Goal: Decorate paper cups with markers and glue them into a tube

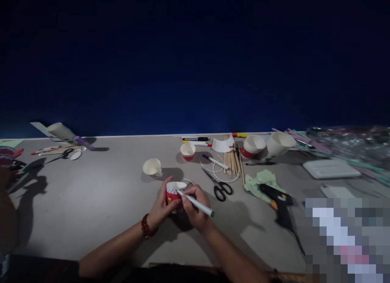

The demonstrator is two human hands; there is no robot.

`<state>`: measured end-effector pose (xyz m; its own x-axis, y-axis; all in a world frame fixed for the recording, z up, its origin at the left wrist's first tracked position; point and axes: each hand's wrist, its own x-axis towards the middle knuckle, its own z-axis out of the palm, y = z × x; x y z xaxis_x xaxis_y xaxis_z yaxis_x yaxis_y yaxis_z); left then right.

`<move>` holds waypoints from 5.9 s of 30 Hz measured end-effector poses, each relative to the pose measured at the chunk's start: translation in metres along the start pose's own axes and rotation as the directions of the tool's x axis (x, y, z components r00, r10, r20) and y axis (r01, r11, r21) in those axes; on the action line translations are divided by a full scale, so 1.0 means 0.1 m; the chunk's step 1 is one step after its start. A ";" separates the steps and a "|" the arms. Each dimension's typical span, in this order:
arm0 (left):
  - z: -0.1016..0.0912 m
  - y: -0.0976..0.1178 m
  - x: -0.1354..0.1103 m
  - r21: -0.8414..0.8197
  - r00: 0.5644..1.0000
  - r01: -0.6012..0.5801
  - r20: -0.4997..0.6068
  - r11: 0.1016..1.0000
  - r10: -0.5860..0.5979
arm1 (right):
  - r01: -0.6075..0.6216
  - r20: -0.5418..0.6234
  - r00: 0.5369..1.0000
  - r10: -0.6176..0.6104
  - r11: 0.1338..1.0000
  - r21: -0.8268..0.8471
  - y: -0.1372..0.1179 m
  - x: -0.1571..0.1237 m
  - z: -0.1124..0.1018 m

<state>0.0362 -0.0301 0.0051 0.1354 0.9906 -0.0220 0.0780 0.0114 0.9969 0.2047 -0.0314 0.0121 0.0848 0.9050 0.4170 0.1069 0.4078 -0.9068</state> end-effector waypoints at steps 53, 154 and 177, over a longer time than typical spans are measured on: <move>0.01 0.02 0.00 -0.013 1.000 0.018 -0.004 1.000 -0.018 | -0.037 -0.001 0.999 0.037 0.999 0.029 -0.01 0.02 -0.01; 0.02 0.02 -0.01 -0.028 0.999 0.027 -0.026 0.999 -0.027 | -0.007 -0.011 1.000 0.007 0.999 0.050 0.02 0.00 0.00; 0.00 0.01 0.01 -0.206 0.997 0.066 -0.025 0.976 -0.073 | -0.032 0.018 0.999 0.029 0.973 0.229 -0.07 -0.02 -0.02</move>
<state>0.0360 -0.0292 0.0062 0.1050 0.9902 -0.0924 -0.1188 0.1047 0.9874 0.2062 -0.0359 0.0175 0.0700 0.9185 0.3892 -0.1255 0.3952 -0.9100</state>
